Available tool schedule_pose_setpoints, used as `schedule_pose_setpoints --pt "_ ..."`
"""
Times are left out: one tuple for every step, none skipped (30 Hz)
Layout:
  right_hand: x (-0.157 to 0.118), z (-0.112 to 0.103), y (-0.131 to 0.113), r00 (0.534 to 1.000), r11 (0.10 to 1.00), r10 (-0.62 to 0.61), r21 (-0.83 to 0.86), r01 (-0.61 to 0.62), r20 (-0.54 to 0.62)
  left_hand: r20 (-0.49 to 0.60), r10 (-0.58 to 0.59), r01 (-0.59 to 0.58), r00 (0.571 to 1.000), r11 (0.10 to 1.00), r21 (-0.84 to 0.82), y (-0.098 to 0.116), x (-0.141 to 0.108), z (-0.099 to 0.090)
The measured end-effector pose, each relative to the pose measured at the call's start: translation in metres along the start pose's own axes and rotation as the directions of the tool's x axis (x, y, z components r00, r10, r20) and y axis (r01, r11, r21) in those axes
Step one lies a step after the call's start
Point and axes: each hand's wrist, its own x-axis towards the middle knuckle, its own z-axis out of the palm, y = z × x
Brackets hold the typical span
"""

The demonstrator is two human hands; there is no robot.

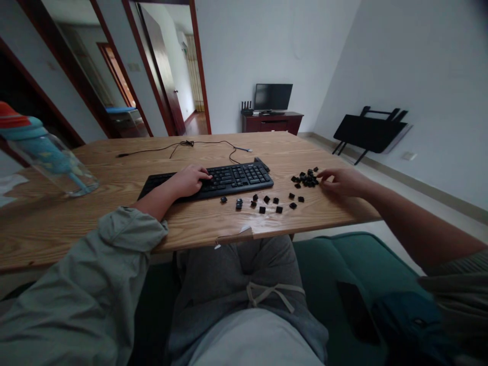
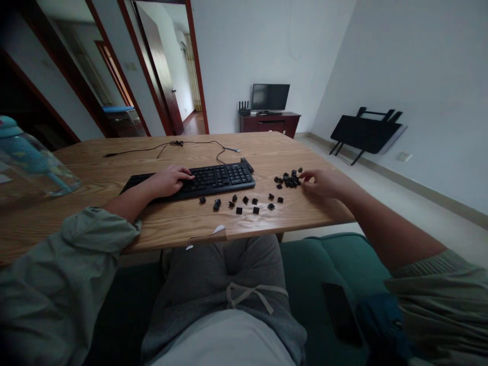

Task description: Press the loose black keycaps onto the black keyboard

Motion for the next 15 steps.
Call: schedule_pose_setpoints --pt "-0.002 0.000 -0.003 1.000 1.000 -0.008 -0.011 0.007 -0.011 -0.003 0.006 -0.006 1.000 1.000 0.002 0.000 -0.001 -0.002" --pt "-0.005 -0.001 -0.008 1.000 1.000 -0.016 -0.022 0.016 -0.019 -0.012 0.006 -0.006 1.000 1.000 -0.002 0.001 -0.002 -0.004" --pt "-0.008 -0.002 -0.012 0.999 0.999 -0.029 -0.029 0.029 -0.022 -0.026 0.002 -0.002 1.000 1.000 -0.013 0.001 -0.003 -0.006" --pt "-0.010 -0.003 -0.017 0.999 0.999 -0.045 -0.031 0.044 -0.024 -0.045 -0.002 0.000 0.999 1.000 -0.029 0.002 -0.004 -0.008" --pt "-0.013 -0.004 -0.021 0.998 0.998 -0.057 -0.030 0.057 -0.025 -0.065 -0.004 0.001 0.998 0.999 -0.046 0.002 -0.004 -0.009" --pt "-0.015 -0.005 -0.025 0.997 0.998 -0.066 -0.024 0.065 -0.027 -0.080 -0.005 0.001 0.997 0.998 -0.057 0.001 -0.004 -0.009" --pt "-0.018 -0.006 -0.029 0.997 0.998 -0.067 -0.018 0.066 -0.028 -0.083 -0.007 0.002 0.996 0.998 -0.059 0.001 -0.004 -0.009" --pt "-0.019 -0.007 -0.033 0.998 0.998 -0.061 -0.012 0.060 -0.026 -0.074 -0.008 0.005 0.997 0.999 -0.052 0.000 -0.003 -0.008" --pt "-0.021 -0.008 -0.036 0.999 0.999 -0.051 -0.004 0.051 -0.020 -0.057 -0.013 0.011 0.998 0.999 -0.039 -0.001 -0.003 -0.007" --pt "-0.023 -0.009 -0.039 0.999 0.999 -0.041 0.007 0.041 -0.013 -0.037 -0.023 0.022 0.999 0.999 -0.026 -0.001 -0.002 -0.006" --pt "-0.024 -0.009 -0.041 0.999 0.999 -0.038 0.018 0.038 -0.003 -0.019 -0.035 0.035 0.999 0.999 -0.015 -0.002 -0.001 -0.004" --pt "-0.026 -0.010 -0.044 0.999 0.999 -0.043 0.027 0.043 0.006 -0.010 -0.047 0.047 0.999 0.999 -0.009 -0.002 -0.001 -0.003" --pt "-0.027 -0.009 -0.046 0.999 0.998 -0.053 0.032 0.053 0.012 -0.010 -0.055 0.055 0.998 0.998 -0.007 -0.002 0.000 -0.002" --pt "-0.029 -0.009 -0.048 0.998 0.997 -0.069 0.027 0.068 0.015 -0.016 -0.062 0.062 0.998 0.998 -0.004 -0.001 -0.001 -0.002" --pt "-0.030 -0.009 -0.049 0.996 0.996 -0.084 0.011 0.084 0.013 -0.021 -0.068 0.068 0.997 0.998 -0.001 -0.001 -0.001 -0.002"
